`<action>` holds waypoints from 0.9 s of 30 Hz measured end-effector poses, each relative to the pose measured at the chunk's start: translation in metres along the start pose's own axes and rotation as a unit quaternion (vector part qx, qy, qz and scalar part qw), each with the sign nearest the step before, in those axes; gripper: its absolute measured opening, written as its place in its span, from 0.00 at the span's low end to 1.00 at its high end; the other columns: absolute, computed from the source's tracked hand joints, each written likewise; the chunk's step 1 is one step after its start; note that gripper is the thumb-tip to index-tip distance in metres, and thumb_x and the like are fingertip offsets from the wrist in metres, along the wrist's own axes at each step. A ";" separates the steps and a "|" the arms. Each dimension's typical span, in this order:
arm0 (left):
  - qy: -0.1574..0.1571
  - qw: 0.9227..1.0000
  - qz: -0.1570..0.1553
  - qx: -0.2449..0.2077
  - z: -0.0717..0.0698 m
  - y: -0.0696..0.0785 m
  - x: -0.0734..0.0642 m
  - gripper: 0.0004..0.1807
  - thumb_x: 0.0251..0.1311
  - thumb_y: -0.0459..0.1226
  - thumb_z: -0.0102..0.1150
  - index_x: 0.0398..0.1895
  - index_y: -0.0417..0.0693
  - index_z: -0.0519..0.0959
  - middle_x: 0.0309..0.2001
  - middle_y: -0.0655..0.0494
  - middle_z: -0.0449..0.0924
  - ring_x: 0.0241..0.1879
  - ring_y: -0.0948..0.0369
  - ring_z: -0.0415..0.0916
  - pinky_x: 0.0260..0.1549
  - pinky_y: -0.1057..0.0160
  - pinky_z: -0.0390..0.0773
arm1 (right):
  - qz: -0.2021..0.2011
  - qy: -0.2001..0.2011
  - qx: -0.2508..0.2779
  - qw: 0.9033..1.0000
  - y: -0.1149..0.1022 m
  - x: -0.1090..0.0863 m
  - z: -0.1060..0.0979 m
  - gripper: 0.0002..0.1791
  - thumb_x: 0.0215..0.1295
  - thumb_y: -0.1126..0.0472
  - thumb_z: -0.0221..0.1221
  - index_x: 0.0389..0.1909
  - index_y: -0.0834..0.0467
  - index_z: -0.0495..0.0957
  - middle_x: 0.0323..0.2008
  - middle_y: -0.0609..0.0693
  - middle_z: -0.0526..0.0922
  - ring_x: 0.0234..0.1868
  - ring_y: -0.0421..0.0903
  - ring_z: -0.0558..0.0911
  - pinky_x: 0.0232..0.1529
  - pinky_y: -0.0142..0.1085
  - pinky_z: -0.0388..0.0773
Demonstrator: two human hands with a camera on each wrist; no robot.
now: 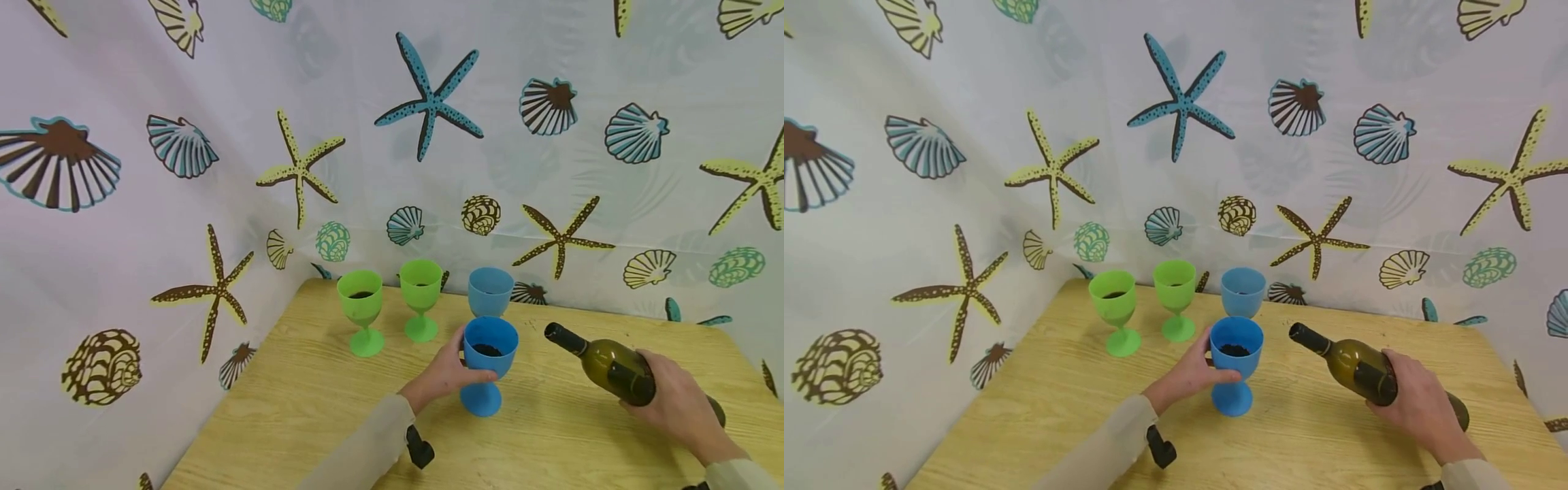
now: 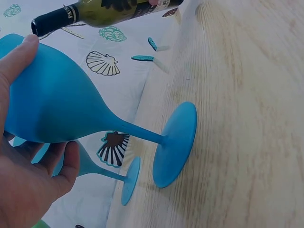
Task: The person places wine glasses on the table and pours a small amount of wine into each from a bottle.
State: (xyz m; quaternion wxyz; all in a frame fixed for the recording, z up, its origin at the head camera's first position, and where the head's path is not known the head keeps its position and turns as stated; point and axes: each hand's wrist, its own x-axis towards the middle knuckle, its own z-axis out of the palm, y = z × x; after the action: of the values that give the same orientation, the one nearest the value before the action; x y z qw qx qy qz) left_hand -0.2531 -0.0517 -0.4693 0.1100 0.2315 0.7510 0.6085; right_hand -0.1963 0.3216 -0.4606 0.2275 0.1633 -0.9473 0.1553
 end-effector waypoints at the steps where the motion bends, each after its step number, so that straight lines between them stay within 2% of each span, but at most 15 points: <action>1: 0.000 1.000 -0.002 0.000 0.000 0.000 0.001 0.48 0.54 0.43 0.69 0.73 0.55 0.49 0.65 0.55 0.62 0.63 0.52 0.62 0.56 0.50 0.69 | 0.017 -0.003 0.012 1.000 0.001 -0.001 0.000 0.50 0.28 0.58 0.79 0.56 0.72 0.66 0.43 0.69 0.75 0.40 0.66 0.76 0.37 0.60 0.71; 4: 0.002 1.000 -0.008 0.002 0.000 0.002 0.002 0.48 0.54 0.44 0.69 0.73 0.56 0.49 0.65 0.56 0.62 0.63 0.53 0.62 0.56 0.50 0.69 | 0.060 -0.003 0.046 0.997 0.000 -0.002 -0.003 0.51 0.31 0.58 0.78 0.58 0.72 0.64 0.45 0.70 0.73 0.43 0.67 0.74 0.39 0.61 0.69; 8: 0.006 1.000 -0.008 0.002 -0.001 0.002 0.005 0.49 0.53 0.43 0.69 0.73 0.55 0.48 0.65 0.56 0.62 0.62 0.53 0.62 0.56 0.50 0.69 | 0.095 0.014 0.081 0.992 -0.004 -0.002 -0.006 0.53 0.35 0.56 0.78 0.61 0.73 0.60 0.49 0.72 0.70 0.45 0.68 0.72 0.40 0.62 0.69; 13: 0.016 1.000 -0.010 0.004 -0.001 0.000 0.009 0.49 0.53 0.44 0.69 0.73 0.55 0.48 0.65 0.55 0.61 0.63 0.52 0.61 0.57 0.49 0.68 | 0.144 0.031 0.117 0.982 -0.012 0.001 -0.009 0.55 0.40 0.54 0.76 0.64 0.71 0.55 0.51 0.73 0.69 0.46 0.70 0.72 0.39 0.63 0.69; 20: 0.033 0.999 -0.017 0.013 0.001 -0.002 0.015 0.50 0.52 0.45 0.70 0.73 0.55 0.48 0.66 0.56 0.60 0.64 0.51 0.60 0.58 0.46 0.65 | 0.213 0.036 0.203 0.955 -0.024 0.013 -0.006 0.55 0.47 0.54 0.73 0.68 0.67 0.48 0.56 0.73 0.64 0.52 0.72 0.67 0.44 0.66 0.66; 27: 0.046 0.998 -0.030 0.014 0.001 -0.001 0.018 0.50 0.52 0.46 0.70 0.73 0.56 0.48 0.66 0.55 0.60 0.65 0.51 0.60 0.59 0.44 0.63 | 0.242 0.041 0.271 0.931 -0.024 0.026 0.008 0.55 0.50 0.52 0.71 0.70 0.64 0.45 0.61 0.72 0.61 0.58 0.71 0.64 0.50 0.68 0.63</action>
State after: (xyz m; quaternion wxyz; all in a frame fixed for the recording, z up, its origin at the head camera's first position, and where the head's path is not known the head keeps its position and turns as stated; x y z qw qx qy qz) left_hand -0.2686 -0.0417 -0.4682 0.0907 0.1820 0.7706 0.6041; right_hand -0.2121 0.2904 -0.4498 0.1686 -0.0219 -0.8698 0.4632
